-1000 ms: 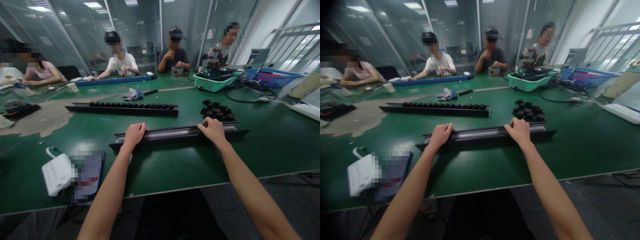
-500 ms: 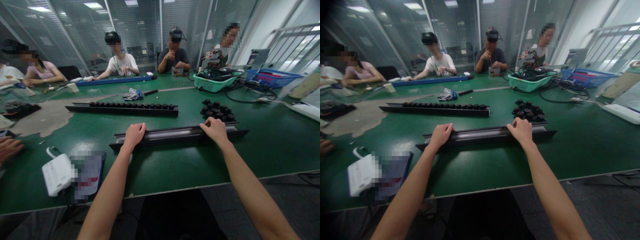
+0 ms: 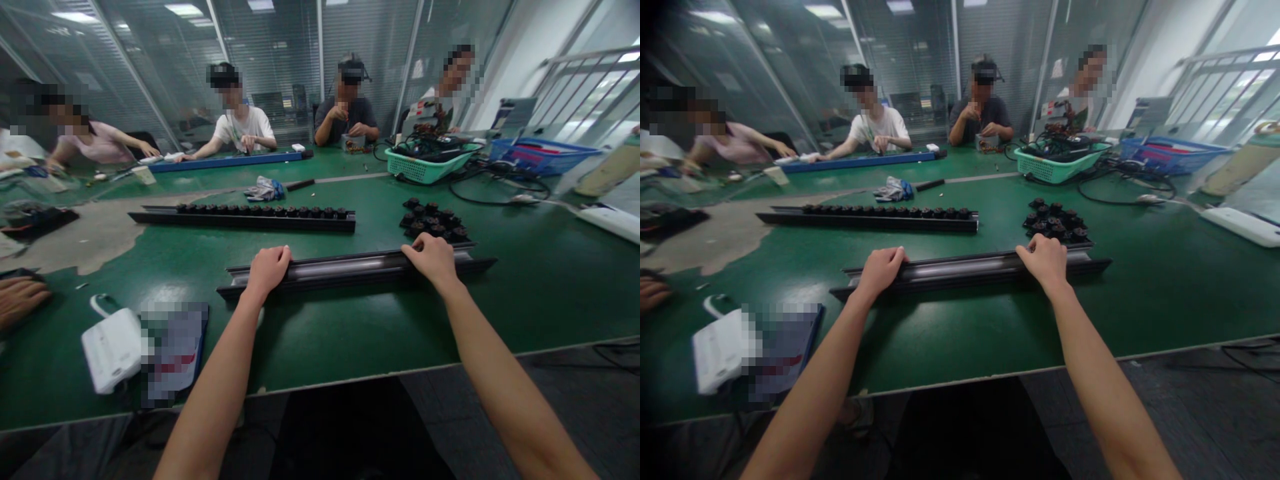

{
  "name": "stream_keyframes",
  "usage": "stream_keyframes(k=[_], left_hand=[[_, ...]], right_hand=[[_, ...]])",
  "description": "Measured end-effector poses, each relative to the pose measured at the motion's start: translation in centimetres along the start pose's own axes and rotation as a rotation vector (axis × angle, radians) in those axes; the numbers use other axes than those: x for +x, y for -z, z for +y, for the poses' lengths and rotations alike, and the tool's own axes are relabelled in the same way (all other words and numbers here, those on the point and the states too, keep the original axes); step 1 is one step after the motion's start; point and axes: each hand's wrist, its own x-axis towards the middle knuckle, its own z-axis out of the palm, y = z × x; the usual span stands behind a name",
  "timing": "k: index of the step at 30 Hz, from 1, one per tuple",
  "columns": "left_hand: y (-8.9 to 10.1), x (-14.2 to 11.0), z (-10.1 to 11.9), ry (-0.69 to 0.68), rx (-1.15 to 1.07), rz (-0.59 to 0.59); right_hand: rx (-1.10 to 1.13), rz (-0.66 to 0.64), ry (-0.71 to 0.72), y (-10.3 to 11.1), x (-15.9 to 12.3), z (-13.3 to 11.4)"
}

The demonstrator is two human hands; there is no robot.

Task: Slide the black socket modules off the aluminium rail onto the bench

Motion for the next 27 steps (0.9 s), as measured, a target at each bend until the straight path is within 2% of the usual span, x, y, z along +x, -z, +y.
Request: stream_keyframes(k=[5,11,14,19,27], left_hand=[[0.0,0.0,0.0,0.002,0.004,-0.004],[0.1,-0.1,0.0,0.005,-0.004,-0.007],[0.1,-0.1,0.0,0.006,-0.01,-0.004],[0.2,-0.1,0.0,0.007,-0.006,-0.007],[0.0,0.0,0.0,0.002,-0.016,-0.005]], right_hand=[[-0.027,-0.029,0.009,0.2,0.0,0.0],[-0.223,-0.063,0.092,0.8,-0.2,-0.4],[-0.278,-0.081,0.081,1.0,-0.2,-0.3],[-0.273,-0.141,0.088,1.1,-0.1,0.0],[-0.265,-0.114,0.061,1.2,-0.1,0.2]])
